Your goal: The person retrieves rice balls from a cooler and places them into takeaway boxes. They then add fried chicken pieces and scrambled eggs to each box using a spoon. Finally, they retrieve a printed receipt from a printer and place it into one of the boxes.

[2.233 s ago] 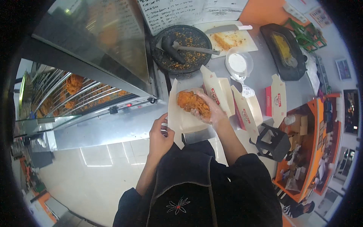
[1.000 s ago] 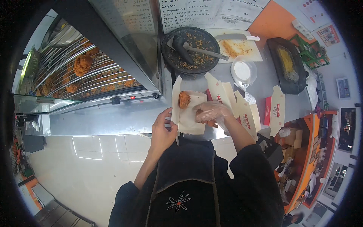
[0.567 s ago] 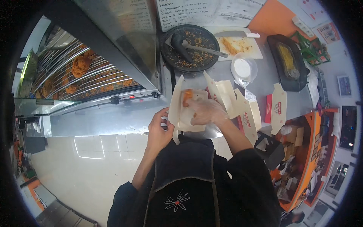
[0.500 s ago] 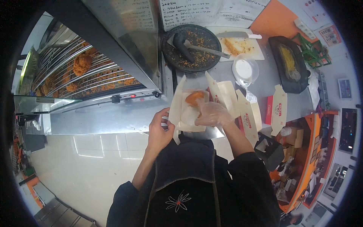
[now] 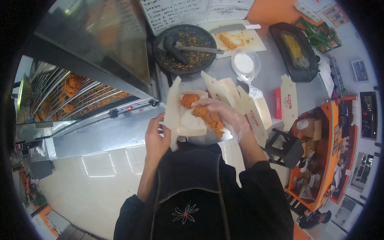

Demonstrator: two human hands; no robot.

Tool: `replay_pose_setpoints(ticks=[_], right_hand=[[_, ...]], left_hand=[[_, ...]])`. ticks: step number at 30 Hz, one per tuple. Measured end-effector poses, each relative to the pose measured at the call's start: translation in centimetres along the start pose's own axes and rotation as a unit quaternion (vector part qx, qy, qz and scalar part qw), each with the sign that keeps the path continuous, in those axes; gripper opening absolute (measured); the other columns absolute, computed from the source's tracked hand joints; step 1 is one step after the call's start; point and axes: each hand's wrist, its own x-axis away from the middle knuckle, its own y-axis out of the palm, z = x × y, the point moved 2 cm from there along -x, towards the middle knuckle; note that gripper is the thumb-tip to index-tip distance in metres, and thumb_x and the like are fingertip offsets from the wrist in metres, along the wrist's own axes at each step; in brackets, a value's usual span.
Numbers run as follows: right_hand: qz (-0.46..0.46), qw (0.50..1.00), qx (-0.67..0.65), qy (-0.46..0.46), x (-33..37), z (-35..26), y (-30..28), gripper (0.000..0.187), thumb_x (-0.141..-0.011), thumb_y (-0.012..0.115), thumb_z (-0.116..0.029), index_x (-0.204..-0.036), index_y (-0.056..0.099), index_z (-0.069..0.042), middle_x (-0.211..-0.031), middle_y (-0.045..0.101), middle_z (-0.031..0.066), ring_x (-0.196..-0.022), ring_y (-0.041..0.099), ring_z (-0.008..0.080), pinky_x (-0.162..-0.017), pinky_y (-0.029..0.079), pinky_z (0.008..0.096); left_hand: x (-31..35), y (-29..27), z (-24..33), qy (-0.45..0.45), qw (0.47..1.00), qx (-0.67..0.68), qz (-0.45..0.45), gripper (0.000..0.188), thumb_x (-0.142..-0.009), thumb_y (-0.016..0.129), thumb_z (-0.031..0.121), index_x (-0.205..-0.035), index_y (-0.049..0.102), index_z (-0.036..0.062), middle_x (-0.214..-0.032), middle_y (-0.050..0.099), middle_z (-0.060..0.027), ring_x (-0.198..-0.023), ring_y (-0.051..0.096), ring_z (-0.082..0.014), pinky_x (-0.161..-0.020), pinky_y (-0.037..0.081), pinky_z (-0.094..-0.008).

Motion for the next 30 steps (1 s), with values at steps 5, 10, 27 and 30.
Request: replay_pose_setpoints(ticks=[5, 10, 27, 30], right_hand=[[-0.087, 0.923, -0.366, -0.086, 3.6, -1.9, -0.1, 0.07, -0.079, 0.053, -0.05, -0.124, 0.04, 0.001, -0.112, 0.051, 0.0246, -0.066, 0.054, 0.0196, -0.043, 0.045, 0.0207], [0.125, 0.968, -0.169, -0.14, 7.2, -5.8, -4.6, 0.057, -0.076, 0.06, -0.027, -0.123, 0.042, 0.0, -0.104, 0.055, 0.0176, -0.073, 0.055, 0.0162, -0.048, 0.047, 0.0191], [-0.119, 0.694, 0.706, -0.082, -8.1, -2.9, -11.6, 0.033, -0.071, 0.066, -0.015, -0.103, 0.058, -0.009, -0.104, 0.059, 0.0136, -0.097, 0.055, 0.0311, -0.082, 0.045, 0.0382], [-0.155, 0.716, 0.671, -0.115, -8.3, -2.5, -12.9, 0.035, -0.072, 0.067, -0.015, -0.106, 0.058, -0.009, -0.103, 0.059, 0.0136, -0.097, 0.056, 0.03, -0.082, 0.045, 0.0386]], left_hand=[[-0.6, 0.5, 1.2, 0.063, 0.994, -0.076, 0.039, 0.042, -0.071, 0.054, -0.004, -0.112, 0.054, 0.0032, -0.098, 0.056, -0.0141, -0.082, 0.058, -0.0274, -0.07, 0.048, -0.0366], [-1.0, 2.3, 6.8, 0.172, 0.98, -0.09, 0.035, 0.037, -0.071, 0.058, 0.0, -0.108, 0.055, 0.0023, -0.102, 0.054, -0.0167, -0.092, 0.053, -0.0333, -0.081, 0.043, -0.0396], [-4.1, 12.9, 6.5, -0.088, 0.971, 0.118, -0.186, 0.068, -0.075, 0.055, 0.003, -0.137, 0.025, -0.0006, -0.123, 0.043, -0.023, -0.078, 0.06, -0.0249, -0.069, 0.049, -0.0323], [-4.4, 12.8, 6.5, -0.085, 0.973, 0.117, -0.179, 0.068, -0.076, 0.055, 0.004, -0.136, 0.026, -0.0007, -0.123, 0.043, -0.0231, -0.076, 0.06, -0.0255, -0.07, 0.05, -0.0324]])
